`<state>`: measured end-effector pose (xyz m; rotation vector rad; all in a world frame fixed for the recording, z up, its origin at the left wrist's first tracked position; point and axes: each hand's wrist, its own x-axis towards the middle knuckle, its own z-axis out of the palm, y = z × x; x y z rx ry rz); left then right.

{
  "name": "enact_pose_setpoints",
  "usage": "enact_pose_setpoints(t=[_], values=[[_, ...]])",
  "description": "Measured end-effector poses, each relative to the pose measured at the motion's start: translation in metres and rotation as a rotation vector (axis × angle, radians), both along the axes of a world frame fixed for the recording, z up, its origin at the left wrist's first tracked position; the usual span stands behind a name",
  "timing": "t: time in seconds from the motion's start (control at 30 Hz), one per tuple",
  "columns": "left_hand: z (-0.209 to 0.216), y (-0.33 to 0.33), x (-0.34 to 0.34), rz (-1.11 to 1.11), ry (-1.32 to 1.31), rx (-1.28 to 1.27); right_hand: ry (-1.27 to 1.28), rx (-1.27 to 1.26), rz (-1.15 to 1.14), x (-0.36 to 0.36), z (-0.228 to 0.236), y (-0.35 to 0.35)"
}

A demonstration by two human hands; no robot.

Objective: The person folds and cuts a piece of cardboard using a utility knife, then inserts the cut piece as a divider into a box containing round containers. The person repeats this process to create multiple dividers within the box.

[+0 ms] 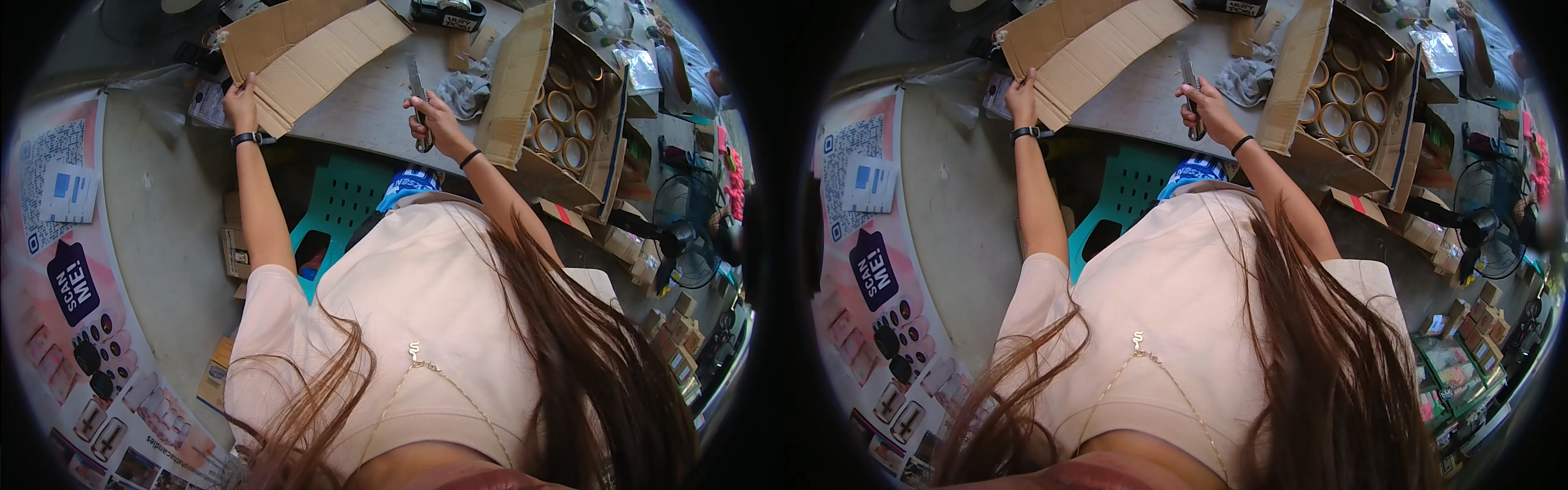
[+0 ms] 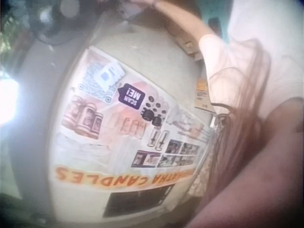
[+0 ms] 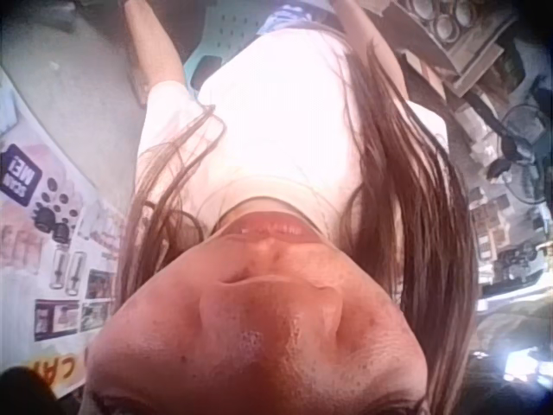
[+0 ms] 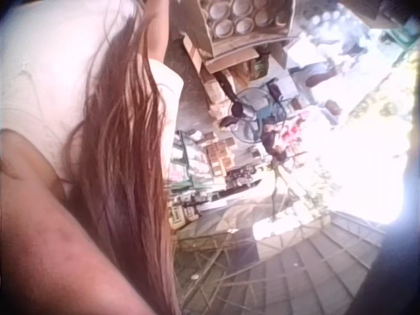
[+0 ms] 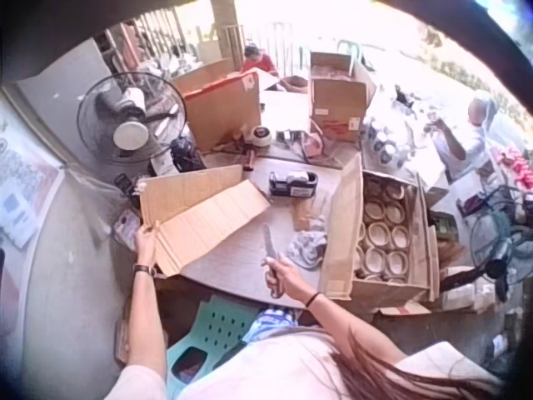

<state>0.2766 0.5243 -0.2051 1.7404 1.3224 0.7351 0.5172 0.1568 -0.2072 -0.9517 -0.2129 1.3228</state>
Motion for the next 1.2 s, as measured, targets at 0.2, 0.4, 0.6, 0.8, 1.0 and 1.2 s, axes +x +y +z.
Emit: enact_pose_setpoints(t=[0.2, 0.4, 0.6, 0.8, 1.0, 1.2], values=[[-0.001, -0.102, 0.096, 0.056, 0.560, 0.015, 0.023, 0.085, -0.089, 0.002, 0.019, -0.011], [-0.052, -0.189, 0.105, -0.354, 0.522, 0.011, 0.086, -0.230, -0.227, 0.000, -0.027, -0.007], [-0.116, -0.232, 0.049, -0.434, 0.583, -0.416, 0.211, -0.296, -0.284, -0.012, -0.035, -0.019], [-0.168, -0.192, 0.024, 0.046, 0.622, -0.433, 0.200, -0.329, -0.157, -0.025, -0.051, -0.023], [-0.204, -0.103, -0.033, 0.233, 0.214, -0.688, 0.081, -0.360, -0.078, -0.030, -0.045, -0.028], [-0.215, -0.086, -0.059, 0.141, 0.043, -0.788, 0.106, -0.400, -0.259, -0.024, -0.065, -0.034]])
